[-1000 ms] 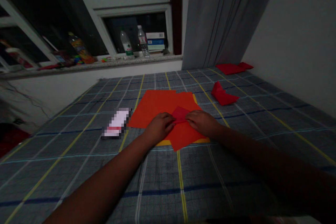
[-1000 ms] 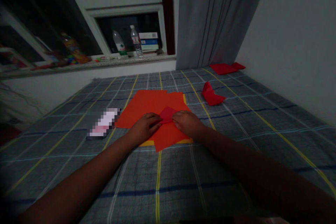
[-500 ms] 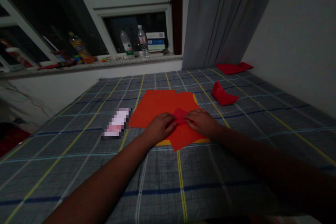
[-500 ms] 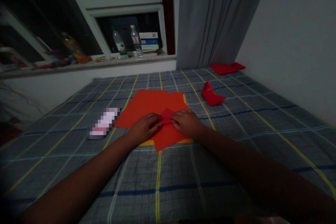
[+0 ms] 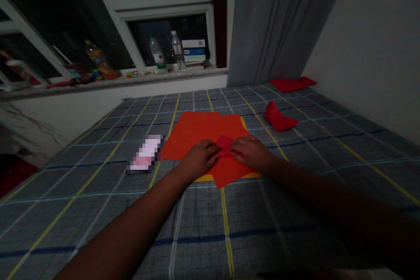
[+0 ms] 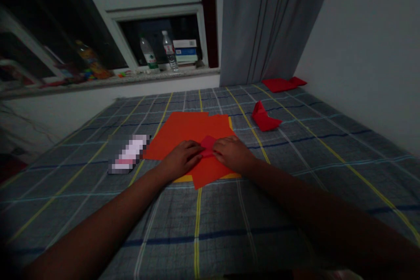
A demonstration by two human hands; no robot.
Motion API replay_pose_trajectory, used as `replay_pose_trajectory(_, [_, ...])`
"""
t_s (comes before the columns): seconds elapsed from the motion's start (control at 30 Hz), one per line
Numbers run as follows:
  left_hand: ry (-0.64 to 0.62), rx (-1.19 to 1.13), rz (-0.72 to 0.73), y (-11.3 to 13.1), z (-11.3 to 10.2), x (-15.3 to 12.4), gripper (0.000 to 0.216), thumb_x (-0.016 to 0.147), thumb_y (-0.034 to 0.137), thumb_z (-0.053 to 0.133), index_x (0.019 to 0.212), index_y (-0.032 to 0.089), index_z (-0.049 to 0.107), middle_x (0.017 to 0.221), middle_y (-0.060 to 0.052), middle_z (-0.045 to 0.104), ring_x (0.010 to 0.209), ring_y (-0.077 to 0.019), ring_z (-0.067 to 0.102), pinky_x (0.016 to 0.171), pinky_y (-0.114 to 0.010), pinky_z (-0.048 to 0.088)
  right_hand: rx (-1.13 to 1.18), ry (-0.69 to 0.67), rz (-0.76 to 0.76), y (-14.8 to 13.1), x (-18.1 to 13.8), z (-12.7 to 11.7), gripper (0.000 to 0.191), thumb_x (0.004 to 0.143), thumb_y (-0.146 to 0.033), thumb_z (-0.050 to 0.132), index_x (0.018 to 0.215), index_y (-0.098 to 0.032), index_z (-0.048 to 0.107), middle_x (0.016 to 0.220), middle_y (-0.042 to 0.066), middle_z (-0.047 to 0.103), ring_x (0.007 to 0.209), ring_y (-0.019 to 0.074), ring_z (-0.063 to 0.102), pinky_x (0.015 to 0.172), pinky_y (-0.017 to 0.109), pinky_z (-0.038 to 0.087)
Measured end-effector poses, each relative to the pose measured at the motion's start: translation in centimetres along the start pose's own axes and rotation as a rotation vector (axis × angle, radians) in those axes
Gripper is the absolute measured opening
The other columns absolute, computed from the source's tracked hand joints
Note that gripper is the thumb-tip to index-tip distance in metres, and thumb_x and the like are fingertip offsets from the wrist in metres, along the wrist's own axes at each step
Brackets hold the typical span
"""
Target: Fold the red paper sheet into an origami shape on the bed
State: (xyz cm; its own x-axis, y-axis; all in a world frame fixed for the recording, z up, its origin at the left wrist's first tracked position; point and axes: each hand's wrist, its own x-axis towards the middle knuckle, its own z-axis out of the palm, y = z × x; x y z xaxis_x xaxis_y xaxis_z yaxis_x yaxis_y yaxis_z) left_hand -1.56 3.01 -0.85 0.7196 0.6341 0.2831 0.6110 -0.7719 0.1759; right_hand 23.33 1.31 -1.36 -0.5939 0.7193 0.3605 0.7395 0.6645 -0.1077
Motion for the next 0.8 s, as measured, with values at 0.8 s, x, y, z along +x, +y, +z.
replay_pose_trajectory(0.8, [-0.027, 0.237, 0.063, 2.3, -0.6, 0.3, 0.029, 0.097, 0.032, 0.052, 0.120, 0.024, 0.068, 0.123, -0.009, 0.065, 0.113, -0.0271, 0.057, 0.098, -0.045, 0.045, -0.052, -0.080, -0.027, -0.1, -0.1, 0.1, 0.025, 0.096, -0.025, 0.053, 0.106, -0.022, 0.075, 0.119, 0.007, 0.072, 0.108, 0.0235, 0.063, 0.097, 0.040, 0.040])
